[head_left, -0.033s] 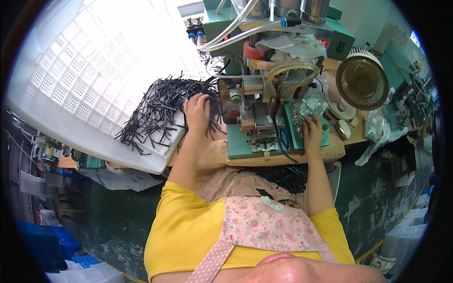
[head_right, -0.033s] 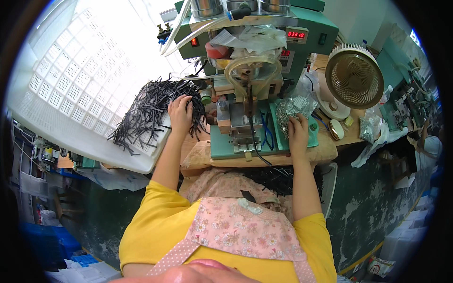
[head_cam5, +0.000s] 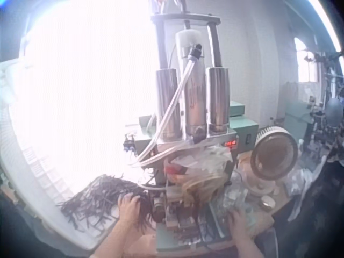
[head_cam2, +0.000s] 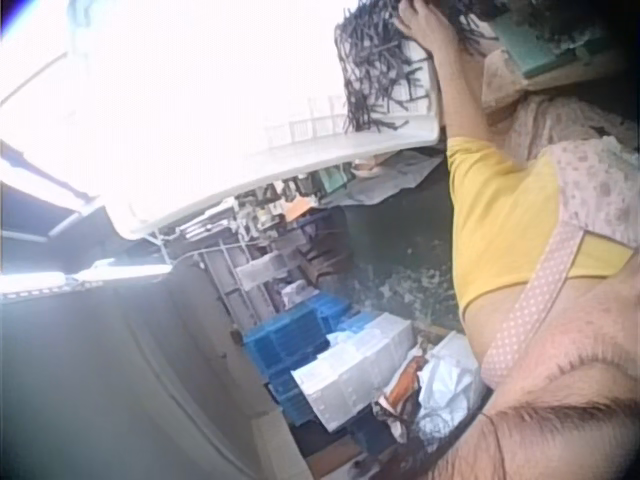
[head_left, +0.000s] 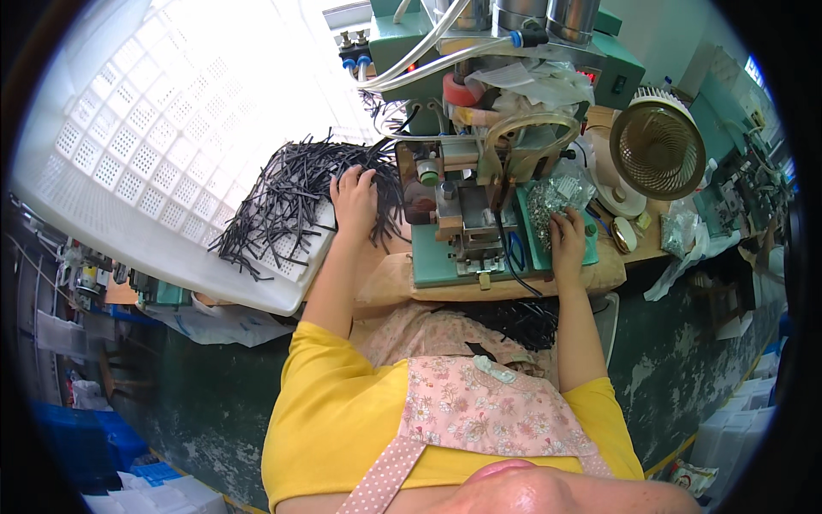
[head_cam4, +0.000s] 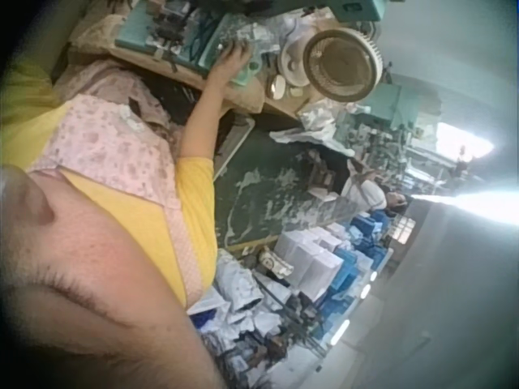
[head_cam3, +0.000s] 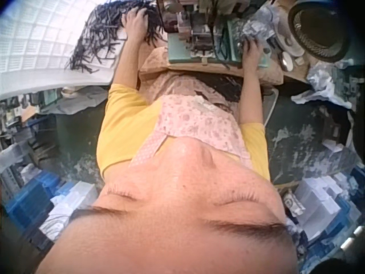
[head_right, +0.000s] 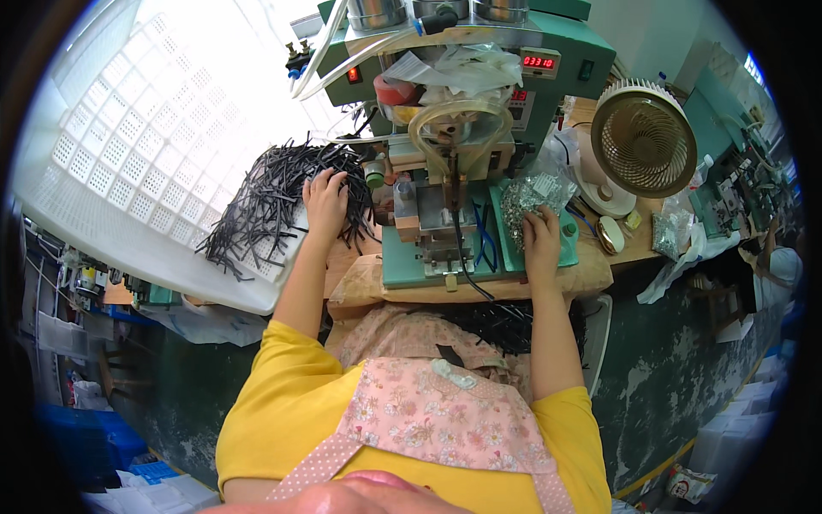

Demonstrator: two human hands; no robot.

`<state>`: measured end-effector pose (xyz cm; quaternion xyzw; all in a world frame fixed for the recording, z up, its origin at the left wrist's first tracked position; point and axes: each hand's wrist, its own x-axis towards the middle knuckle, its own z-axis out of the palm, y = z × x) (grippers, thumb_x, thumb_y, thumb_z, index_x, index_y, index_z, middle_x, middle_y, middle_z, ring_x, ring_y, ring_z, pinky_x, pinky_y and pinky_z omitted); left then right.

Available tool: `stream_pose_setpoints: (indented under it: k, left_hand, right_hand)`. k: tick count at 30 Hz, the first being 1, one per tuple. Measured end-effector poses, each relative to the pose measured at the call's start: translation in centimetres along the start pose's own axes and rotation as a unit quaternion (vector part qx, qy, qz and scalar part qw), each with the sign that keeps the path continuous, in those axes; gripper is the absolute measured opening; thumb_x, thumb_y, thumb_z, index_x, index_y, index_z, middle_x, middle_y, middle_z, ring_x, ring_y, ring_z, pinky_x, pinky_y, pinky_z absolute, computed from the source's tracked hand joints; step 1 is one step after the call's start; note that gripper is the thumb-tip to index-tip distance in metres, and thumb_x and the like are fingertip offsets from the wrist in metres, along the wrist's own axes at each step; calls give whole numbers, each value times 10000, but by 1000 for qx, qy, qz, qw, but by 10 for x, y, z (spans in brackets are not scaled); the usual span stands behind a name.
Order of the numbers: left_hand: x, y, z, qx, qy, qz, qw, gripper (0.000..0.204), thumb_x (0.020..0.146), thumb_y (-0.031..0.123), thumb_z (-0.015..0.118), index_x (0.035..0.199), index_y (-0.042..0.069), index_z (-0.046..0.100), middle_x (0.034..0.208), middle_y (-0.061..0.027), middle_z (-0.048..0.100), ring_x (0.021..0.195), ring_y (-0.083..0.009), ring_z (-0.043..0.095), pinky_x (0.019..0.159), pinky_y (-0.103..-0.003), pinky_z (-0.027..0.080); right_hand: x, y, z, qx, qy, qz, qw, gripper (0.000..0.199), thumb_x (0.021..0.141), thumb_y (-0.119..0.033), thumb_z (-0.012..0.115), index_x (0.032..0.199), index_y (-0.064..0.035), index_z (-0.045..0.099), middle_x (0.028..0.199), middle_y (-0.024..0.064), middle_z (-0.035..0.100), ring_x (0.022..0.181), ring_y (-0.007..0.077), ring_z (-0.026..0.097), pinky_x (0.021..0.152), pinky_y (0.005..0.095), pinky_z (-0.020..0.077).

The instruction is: The person repeatedly picks small metallic components and black plastic pieces from a tray and inserts them into a machine fixture. The person operates the machine to process each piece and places the finished items into a white basket.

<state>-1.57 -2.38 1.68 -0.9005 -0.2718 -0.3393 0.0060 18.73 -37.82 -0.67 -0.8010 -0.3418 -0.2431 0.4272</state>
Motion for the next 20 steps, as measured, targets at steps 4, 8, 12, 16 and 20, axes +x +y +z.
stream_pose_setpoints:
  k: [4,8,12,16,20]
  left_hand:
    - [8,-26,23,65,22,46,997,194,833,204,651,1017,155,684,1207,-47,596,1150,-233,513,1046,-445,298]
    - [15,-21,13,-117,96,-5,988,146,891,218,618,928,94,685,1021,-56,672,926,-243,607,831,-403,441]
    - [-15,-2,9,-603,-41,-211,769,237,1006,264,483,965,44,562,973,-99,670,792,-171,644,647,-286,524]
    - [-47,21,12,-556,-96,-247,788,241,1037,251,400,953,44,492,840,-75,653,678,-125,643,583,-242,518]
    - [-53,9,-16,-357,-87,-192,910,188,1023,243,443,1043,74,522,746,-49,644,607,-133,630,556,-246,508]
  right_hand:
    - [0,-3,-3,5,-12,41,999,135,845,-44,678,977,-14,667,1204,155,557,948,297,620,781,353,513]
    - [0,-3,-6,-2,5,41,999,133,832,-73,702,945,-8,672,1182,142,574,857,277,633,724,350,515]
    - [-1,-1,-6,-1,-18,62,998,129,824,-91,715,914,-8,678,1156,133,591,826,271,630,678,345,509]
    - [-1,-1,-7,1,3,16,1000,140,821,-89,718,920,3,685,1148,132,596,857,269,636,692,345,520]
    - [0,-4,-7,22,-6,13,1000,146,820,-81,716,936,5,692,1213,140,574,915,264,645,716,342,531]
